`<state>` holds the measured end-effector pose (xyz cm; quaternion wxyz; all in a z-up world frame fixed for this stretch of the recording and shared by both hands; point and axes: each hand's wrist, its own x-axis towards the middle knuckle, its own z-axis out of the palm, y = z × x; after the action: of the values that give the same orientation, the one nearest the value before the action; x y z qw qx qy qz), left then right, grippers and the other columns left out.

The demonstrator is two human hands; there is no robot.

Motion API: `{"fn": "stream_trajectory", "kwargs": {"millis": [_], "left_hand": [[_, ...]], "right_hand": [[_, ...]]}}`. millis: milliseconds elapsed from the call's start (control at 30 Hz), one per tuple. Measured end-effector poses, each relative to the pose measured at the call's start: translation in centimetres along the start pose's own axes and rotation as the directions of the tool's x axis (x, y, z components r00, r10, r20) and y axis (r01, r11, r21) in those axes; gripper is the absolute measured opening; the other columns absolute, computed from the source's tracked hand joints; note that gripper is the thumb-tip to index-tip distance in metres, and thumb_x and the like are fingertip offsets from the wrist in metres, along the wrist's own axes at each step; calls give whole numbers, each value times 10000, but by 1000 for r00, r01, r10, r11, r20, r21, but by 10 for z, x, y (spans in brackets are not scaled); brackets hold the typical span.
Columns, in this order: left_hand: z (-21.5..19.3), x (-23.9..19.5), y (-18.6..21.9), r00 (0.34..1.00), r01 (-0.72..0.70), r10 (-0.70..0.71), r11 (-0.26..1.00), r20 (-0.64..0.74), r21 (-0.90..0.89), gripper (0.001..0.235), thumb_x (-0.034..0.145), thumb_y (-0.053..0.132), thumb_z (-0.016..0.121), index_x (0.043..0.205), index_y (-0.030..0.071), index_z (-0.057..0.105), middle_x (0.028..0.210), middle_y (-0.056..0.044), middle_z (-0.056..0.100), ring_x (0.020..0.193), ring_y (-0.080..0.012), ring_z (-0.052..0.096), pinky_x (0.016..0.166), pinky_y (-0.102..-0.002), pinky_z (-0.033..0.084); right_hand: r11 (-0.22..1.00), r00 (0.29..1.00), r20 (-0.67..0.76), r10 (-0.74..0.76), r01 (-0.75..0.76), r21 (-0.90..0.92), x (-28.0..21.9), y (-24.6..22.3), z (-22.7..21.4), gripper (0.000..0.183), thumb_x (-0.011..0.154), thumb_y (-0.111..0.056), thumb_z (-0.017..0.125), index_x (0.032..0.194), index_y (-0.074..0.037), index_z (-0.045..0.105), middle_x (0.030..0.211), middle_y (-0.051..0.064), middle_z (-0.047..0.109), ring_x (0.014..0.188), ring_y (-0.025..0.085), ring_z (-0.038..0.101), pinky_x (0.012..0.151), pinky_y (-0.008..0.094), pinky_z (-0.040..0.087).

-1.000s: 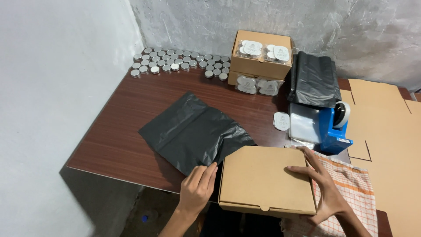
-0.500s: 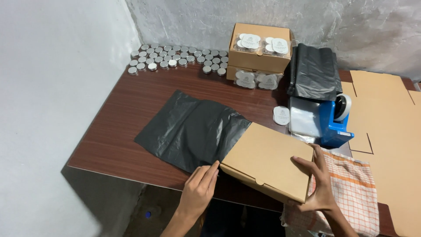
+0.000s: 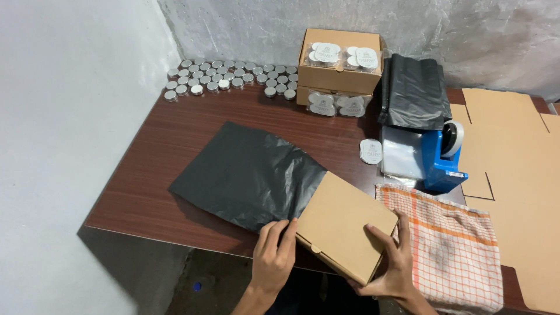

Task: Packing small packets into a cardboard box and then placing the box into a shipping bag.

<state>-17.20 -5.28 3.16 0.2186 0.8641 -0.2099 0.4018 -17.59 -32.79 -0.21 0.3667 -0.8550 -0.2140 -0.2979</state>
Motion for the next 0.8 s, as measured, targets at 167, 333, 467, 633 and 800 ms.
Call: {"fn": "stream_trajectory", "kwargs": {"millis": [167, 333, 467, 633, 800], "left_hand": [[4, -32, 7, 960, 267, -275, 956, -57, -119, 233, 991, 210, 643, 1125, 54, 753, 1248, -160, 631, 1186, -348, 590, 1010, -482, 542], [11, -51, 34, 846, 468, -494, 868, -198, -166, 436, 971, 402, 628, 1248, 70, 688, 1590, -190, 360, 1496, -436, 341, 1206, -660, 356], [26, -63, 63, 595, 720, -801, 565, -60, -404, 841, 869, 423, 663, 1543, 45, 329, 1661, -207, 194, 1552, -420, 205, 1204, -618, 270], [37, -59, 76, 345, 830, -929, 238, 130, -505, 1040, 797, 491, 660, 1619, 118, 143, 1718, -140, 93, 1563, -370, 138, 1199, -602, 175], [50, -59, 63, 415, 843, -866, 251, 279, -477, 995, 892, 576, 505, 1634, 107, 36, 1718, -151, 23, 1571, -342, 88, 1210, -527, 197]], "right_hand": [[996, 983, 170, 65, -73, 42, -10, 7, -10, 1276, 420, -856, 762, 1459, -160, 505, 1562, 274, 278, 1444, 474, 421, 1090, 604, 470], [966, 969, 199, 150, -186, 182, 31, 49, -13, 973, 859, -876, 305, 1428, -115, 513, 1347, 175, 639, 1140, 301, 676, 943, 511, 572], [835, 862, 475, 176, -386, 391, 99, 76, 11, 987, 883, -850, 224, 1423, -91, 551, 1401, 186, 643, 1243, 327, 643, 1052, 511, 494], [676, 686, 726, -38, -518, 524, 145, 66, 52, 981, 906, -800, 228, 1570, -88, 347, 1621, 168, 415, 1512, 330, 376, 1222, 501, 271], [530, 651, 750, -116, -598, 601, 130, 55, 65, 1060, 871, -859, 269, 1593, -84, 300, 1658, 155, 347, 1504, 321, 375, 1194, 562, 262]]}}
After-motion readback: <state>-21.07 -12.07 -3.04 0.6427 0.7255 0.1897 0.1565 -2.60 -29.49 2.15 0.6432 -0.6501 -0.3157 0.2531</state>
